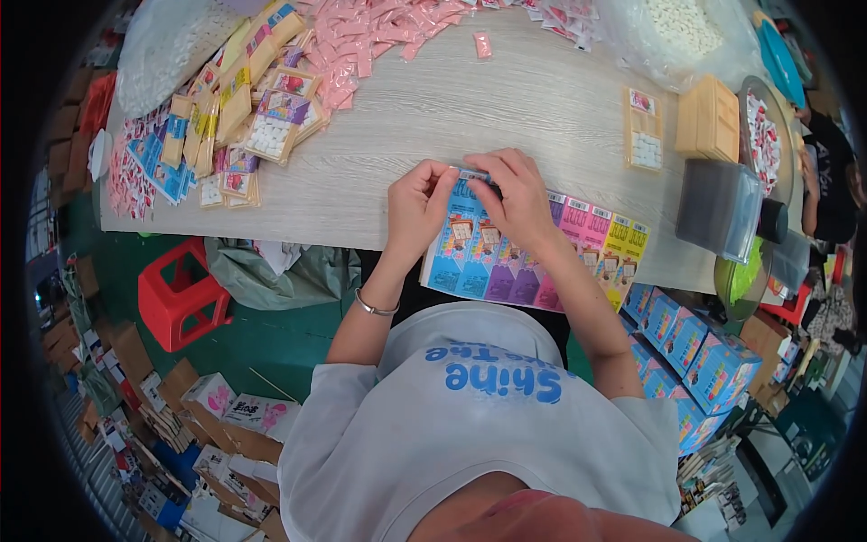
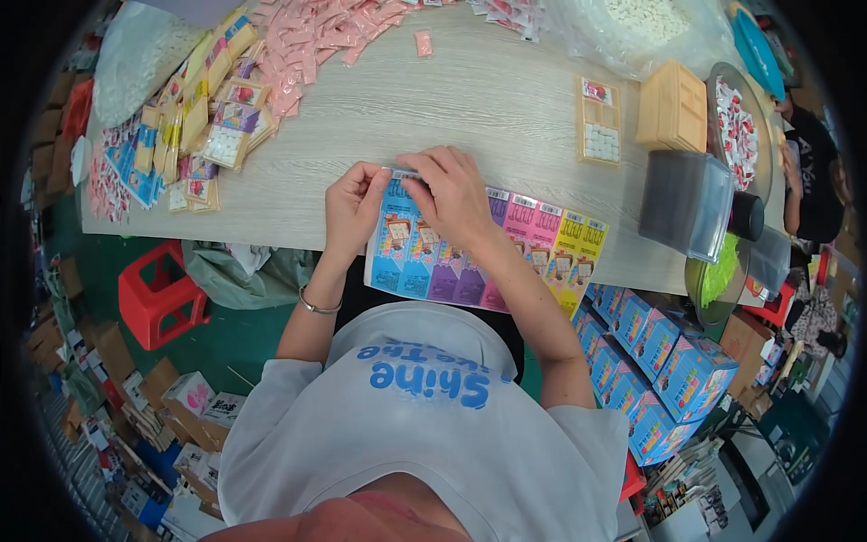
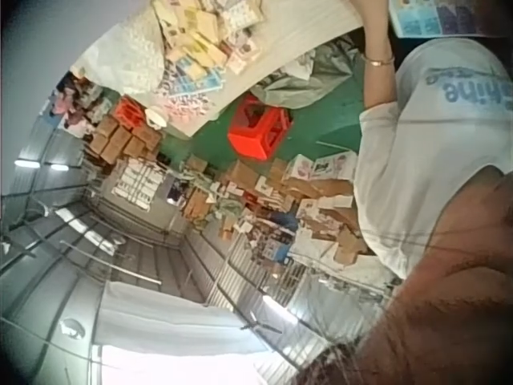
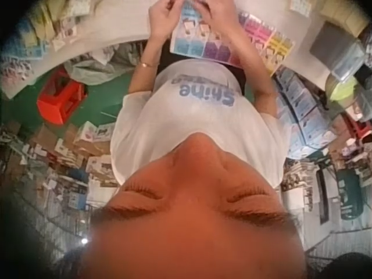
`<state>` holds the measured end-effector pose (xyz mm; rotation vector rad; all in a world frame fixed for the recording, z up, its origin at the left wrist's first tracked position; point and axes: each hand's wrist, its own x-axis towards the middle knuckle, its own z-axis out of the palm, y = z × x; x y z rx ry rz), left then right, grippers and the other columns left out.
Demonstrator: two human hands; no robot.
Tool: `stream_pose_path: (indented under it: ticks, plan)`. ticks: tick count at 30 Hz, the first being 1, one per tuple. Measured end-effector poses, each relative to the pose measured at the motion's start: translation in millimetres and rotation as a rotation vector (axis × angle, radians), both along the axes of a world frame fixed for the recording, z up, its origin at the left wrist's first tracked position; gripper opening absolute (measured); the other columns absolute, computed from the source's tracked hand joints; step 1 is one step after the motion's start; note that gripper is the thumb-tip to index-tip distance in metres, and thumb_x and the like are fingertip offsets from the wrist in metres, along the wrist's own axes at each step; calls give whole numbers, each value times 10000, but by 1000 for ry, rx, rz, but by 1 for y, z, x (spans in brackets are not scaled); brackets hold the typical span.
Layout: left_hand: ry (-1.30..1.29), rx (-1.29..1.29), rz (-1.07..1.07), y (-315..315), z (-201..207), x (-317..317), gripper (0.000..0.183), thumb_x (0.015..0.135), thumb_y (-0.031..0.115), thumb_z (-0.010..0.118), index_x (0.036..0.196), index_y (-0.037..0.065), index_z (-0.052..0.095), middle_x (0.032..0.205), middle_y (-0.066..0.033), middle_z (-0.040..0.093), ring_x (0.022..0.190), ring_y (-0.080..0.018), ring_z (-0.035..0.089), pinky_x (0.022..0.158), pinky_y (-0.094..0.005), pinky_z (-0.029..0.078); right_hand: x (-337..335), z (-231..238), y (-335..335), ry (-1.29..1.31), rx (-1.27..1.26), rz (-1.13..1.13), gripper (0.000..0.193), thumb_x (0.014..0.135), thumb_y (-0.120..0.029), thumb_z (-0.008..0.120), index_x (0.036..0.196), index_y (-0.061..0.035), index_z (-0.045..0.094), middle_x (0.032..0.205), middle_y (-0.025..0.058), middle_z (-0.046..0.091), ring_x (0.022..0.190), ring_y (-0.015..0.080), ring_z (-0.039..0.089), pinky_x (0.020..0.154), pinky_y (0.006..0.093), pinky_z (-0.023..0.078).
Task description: Manually placing small white components into plastic trays and applying decorative stickers/labels for packaging.
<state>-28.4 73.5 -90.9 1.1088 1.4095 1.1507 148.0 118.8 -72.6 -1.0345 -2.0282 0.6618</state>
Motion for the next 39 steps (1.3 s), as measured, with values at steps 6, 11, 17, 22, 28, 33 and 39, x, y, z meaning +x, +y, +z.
stream_pose_path:
  ticks: [6, 11, 17, 22, 28, 33, 39]
  plan:
    - [1, 97, 42, -2, -4, 3, 125, 1018, 100, 650, 997, -21, 674, 837, 18, 679, 752, -1, 586, 639, -178, 463, 0, -10, -3, -20, 214, -2, 311, 773, -94, 800, 1080, -108, 760, 979, 27, 689, 878, 246, 613, 798, 383, 470]
    - [-126, 1, 40, -4, -1, -1, 126, 987, 91, 685, 1023, -24, 723, 855, -15, 725, 774, -34, 634, 674, -205, 507, 2, -14, -6, -55, 377, 10, 307, 741, -94, 814, 1044, -113, 767, 982, 23, 688, 872, 251, 616, 794, 389, 475]
    - [-101, 40, -18, -7, 0, -4, 123, 1004, 95, 671, 1007, -25, 696, 841, 8, 693, 757, -12, 603, 664, -181, 485, -5, -10, -4, 6, 244, -35, 303, 727, -115, 810, 1026, -122, 762, 939, -10, 675, 863, 219, 601, 784, 377, 467]
    - [-59, 62, 25, -7, 0, -1, 123, 993, 96, 684, 980, -23, 709, 828, 6, 696, 745, -17, 603, 659, -191, 490, -6, -17, -6, 32, 270, -31, 311, 731, -125, 816, 1037, -124, 760, 926, -12, 677, 851, 212, 604, 766, 377, 465]
    - [-131, 28, 33, -6, -1, -6, 128, 986, 96, 688, 969, -25, 726, 823, 3, 707, 734, -21, 606, 650, -194, 492, -4, -18, -12, -79, 449, -50, 312, 732, -113, 826, 1040, -122, 773, 965, -6, 701, 818, 217, 617, 764, 376, 479]
    - [-239, -76, 12, -1, 3, -14, 140, 989, 92, 680, 959, -31, 739, 828, 0, 713, 737, -22, 611, 644, -193, 491, -12, -9, -9, -17, 289, -129, 312, 709, -136, 798, 1020, -151, 770, 968, -39, 674, 874, 193, 599, 790, 367, 467]
    - [-179, -21, -13, -5, -2, -14, 130, 995, 74, 667, 989, -33, 741, 879, 1, 717, 789, -30, 611, 693, -194, 494, -5, -20, -11, -100, 438, -18, 326, 708, -120, 815, 1030, -147, 773, 998, -23, 682, 893, 213, 602, 778, 376, 470]
